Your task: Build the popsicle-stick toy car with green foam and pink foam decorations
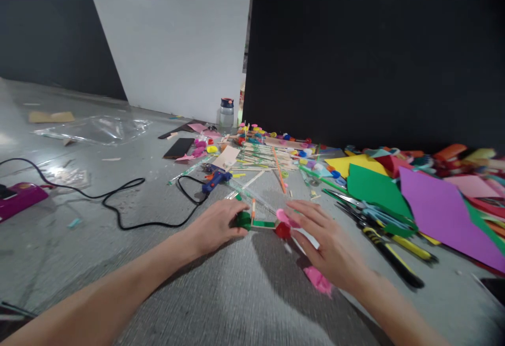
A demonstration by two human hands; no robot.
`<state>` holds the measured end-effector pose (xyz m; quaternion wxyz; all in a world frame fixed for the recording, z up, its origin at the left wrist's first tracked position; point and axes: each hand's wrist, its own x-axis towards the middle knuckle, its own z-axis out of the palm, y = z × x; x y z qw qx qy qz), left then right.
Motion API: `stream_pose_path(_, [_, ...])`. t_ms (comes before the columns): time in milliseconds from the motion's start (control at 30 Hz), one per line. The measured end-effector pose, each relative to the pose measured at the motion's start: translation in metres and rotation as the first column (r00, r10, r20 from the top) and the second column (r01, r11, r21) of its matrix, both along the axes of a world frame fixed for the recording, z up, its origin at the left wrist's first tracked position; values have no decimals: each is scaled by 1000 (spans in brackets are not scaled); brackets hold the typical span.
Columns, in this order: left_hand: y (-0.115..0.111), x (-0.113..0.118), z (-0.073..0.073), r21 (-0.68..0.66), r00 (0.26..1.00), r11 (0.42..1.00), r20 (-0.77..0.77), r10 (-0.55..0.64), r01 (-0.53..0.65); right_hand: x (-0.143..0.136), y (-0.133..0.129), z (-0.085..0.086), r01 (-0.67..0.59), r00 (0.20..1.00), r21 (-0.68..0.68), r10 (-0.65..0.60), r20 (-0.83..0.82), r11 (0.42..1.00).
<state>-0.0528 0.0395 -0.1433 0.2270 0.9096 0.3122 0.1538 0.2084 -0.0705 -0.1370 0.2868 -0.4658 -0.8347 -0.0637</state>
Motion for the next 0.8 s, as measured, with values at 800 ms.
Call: stream_pose_path(800, [1,-1,-3,24,999,1000,33,2,-3,25,3,-7,127,983,95,-112,-147,987])
